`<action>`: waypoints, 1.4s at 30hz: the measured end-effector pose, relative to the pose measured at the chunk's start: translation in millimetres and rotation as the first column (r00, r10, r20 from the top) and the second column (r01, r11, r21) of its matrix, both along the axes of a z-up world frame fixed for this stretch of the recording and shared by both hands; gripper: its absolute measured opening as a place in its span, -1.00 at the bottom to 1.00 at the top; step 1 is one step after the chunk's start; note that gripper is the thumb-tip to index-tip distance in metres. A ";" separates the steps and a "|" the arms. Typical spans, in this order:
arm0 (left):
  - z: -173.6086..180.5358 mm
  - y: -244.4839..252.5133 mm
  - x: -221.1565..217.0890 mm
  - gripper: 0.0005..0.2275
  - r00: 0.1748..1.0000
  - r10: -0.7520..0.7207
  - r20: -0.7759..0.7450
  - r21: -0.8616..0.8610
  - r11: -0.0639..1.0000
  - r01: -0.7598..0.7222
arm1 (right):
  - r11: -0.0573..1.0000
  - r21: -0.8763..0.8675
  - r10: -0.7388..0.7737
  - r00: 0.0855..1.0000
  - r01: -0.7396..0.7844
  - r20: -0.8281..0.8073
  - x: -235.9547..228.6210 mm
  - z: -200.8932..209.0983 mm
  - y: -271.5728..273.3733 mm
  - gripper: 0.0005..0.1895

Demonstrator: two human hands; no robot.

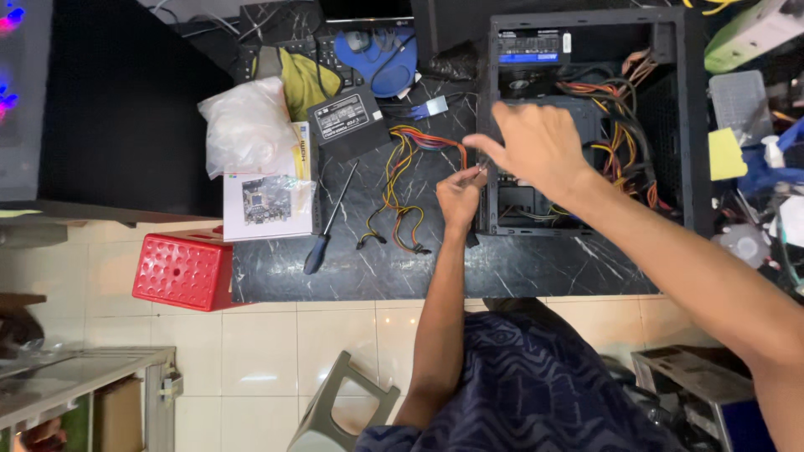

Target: The person works inside an open computer case, using a screwdriver to tighten screws on a graphics card and adjusting internal cables. They briefly move around the cluttered workspace to retrieve tools before returning to secure the components.

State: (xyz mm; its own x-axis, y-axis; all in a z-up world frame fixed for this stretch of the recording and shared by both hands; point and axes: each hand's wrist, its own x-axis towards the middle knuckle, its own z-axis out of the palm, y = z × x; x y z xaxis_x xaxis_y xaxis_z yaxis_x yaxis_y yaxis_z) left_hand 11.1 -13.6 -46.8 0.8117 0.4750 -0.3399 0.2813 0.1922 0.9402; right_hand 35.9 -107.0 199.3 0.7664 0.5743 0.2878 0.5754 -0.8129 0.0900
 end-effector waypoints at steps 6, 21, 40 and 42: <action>1.9 2.8 0.6 -0.78 1.000 -0.004 -0.014 0.026 1.000 0.004 | 0.922 0.373 0.298 0.806 -0.103 -0.512 6.1 -2.1 0.9 -0.77; -0.9 2.7 2.6 -0.79 1.000 0.002 0.006 0.037 0.999 -0.002 | 0.975 0.214 0.133 0.921 -0.056 -0.366 9.7 -13.1 -5.0 -0.49; 1.9 1.8 5.1 -0.78 1.000 -0.016 0.014 -0.005 1.000 0.016 | 0.959 0.267 0.195 0.899 -0.092 -0.392 -6.4 20.8 0.9 -0.69; -2.2 -1.3 4.6 -0.78 1.000 -0.014 0.020 -0.010 1.000 0.015 | 0.834 0.524 0.459 0.743 -0.171 -0.488 -5.3 12.5 -1.6 -0.65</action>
State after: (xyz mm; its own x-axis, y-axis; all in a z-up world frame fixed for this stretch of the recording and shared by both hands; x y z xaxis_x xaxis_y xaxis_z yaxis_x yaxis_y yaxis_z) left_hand 15.6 -14.8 -49.1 0.8251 0.4597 -0.3284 0.2654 0.1978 0.9436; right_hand 30.6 -108.6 211.9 0.6572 0.7428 0.1280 0.6248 -0.4419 -0.6437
